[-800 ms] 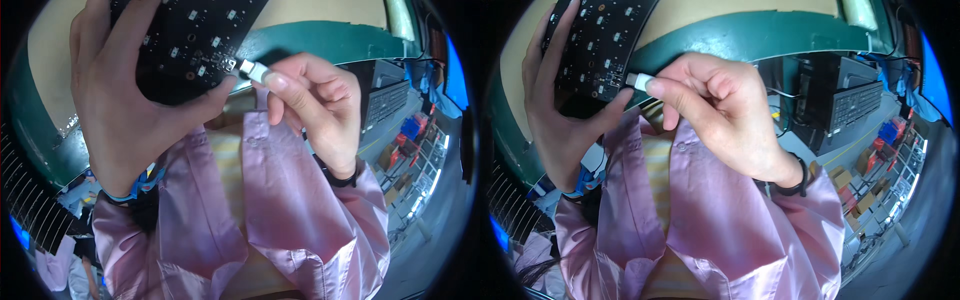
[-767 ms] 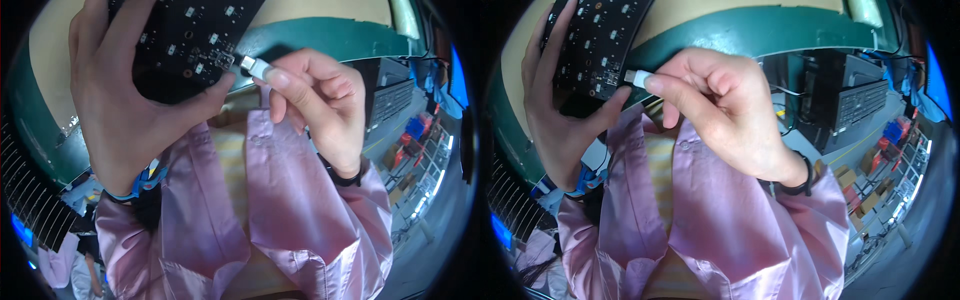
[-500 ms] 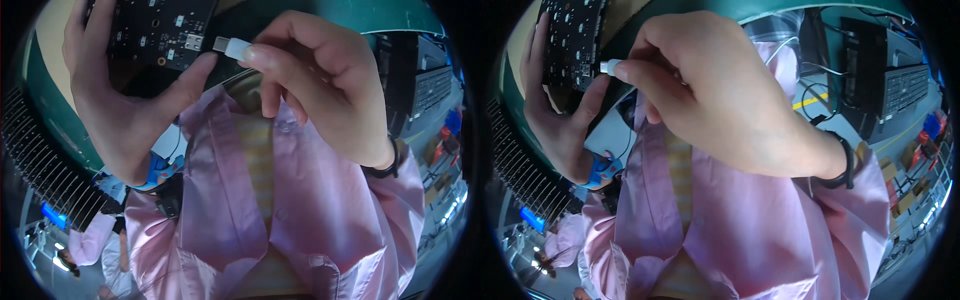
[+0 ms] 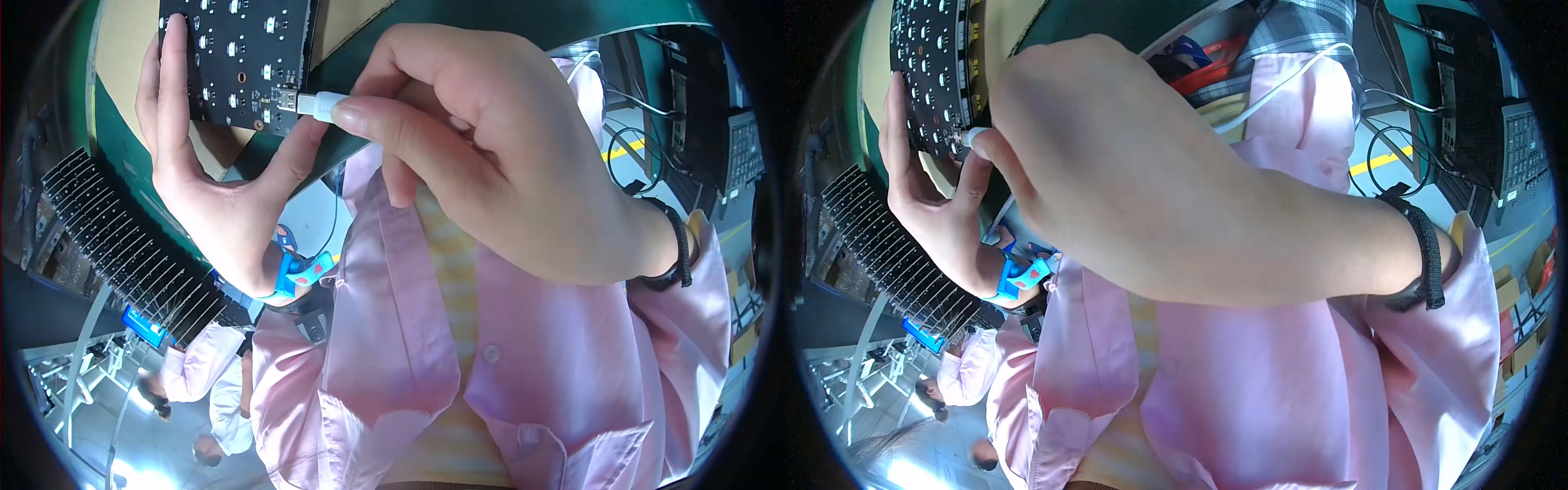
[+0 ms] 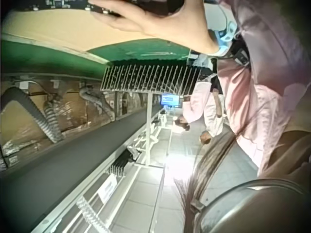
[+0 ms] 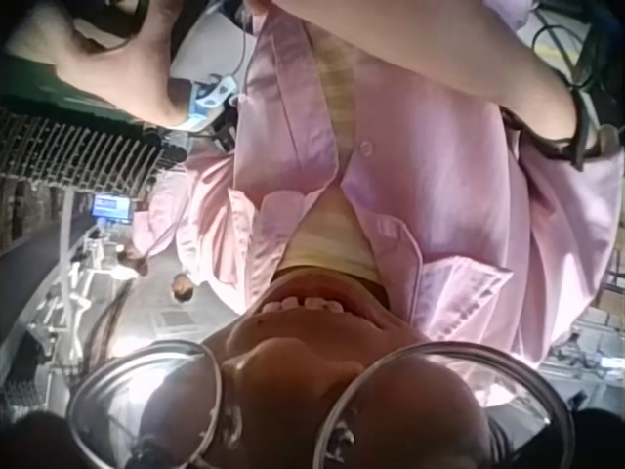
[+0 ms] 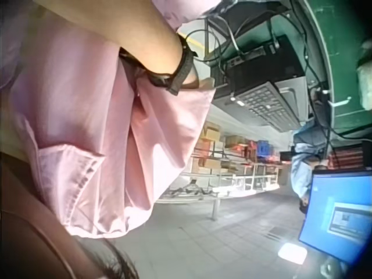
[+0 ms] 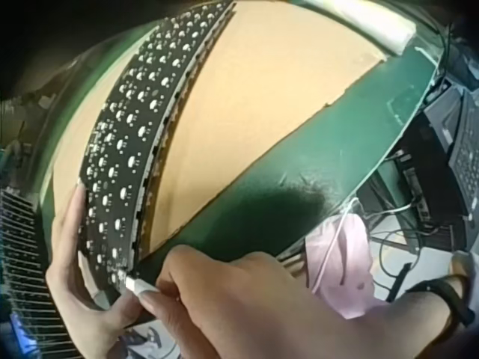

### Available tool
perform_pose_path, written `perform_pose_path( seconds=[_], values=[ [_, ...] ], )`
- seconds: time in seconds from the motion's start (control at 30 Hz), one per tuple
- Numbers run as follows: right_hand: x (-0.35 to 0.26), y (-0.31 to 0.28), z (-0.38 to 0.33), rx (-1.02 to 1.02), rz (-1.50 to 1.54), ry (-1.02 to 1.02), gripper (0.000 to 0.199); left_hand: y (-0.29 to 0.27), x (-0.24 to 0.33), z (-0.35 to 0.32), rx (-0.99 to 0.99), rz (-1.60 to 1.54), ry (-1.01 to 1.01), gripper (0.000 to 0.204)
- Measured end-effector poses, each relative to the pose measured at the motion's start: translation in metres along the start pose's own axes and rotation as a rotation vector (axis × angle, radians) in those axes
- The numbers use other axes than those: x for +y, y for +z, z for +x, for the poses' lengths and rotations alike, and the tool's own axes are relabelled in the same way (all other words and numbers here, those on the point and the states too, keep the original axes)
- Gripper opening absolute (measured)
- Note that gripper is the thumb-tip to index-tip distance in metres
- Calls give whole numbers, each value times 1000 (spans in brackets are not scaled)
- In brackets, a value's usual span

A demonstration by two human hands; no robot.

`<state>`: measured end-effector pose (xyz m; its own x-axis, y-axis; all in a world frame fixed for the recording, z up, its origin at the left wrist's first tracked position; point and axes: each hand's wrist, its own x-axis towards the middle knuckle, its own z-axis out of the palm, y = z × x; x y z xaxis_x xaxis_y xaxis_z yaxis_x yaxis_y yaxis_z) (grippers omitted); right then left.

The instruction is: Connecting a mechanical keyboard to a computer and testing keys and LED lighting.

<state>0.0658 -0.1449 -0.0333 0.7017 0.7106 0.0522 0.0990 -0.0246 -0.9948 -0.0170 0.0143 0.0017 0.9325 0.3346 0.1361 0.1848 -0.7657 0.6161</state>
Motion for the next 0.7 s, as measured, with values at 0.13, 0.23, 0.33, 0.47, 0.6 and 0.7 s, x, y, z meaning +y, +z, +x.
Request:
perform_pose_path(
  seconds=[0.13, 0.23, 0.33, 0.47, 0.6, 0.7],
  values=[
    [0, 1, 2, -2, -3, -10, 11, -1, 0, 1, -4, 14, 22, 75],
    [-2, 2, 4, -7, -5, -11, 10, 0, 0, 0, -9, 43, 47, 75],
    [-3, 2, 6, -14, -10, -8, 10, 2, 1, -2, 12, -34, -19, 78],
    [-5, 2, 7, -29, -9, 7, 10, 3, 3, -3, 39, 13, -5, 80],
    [-8, 1, 8, -44, -4, 43, 10, 3, 8, -2, 58, -14, -33, 81],
    [-13, -2, 8, -71, 16, 99, 10, 5, 11, -1, 18, 63, 27, 81]
  ],
)
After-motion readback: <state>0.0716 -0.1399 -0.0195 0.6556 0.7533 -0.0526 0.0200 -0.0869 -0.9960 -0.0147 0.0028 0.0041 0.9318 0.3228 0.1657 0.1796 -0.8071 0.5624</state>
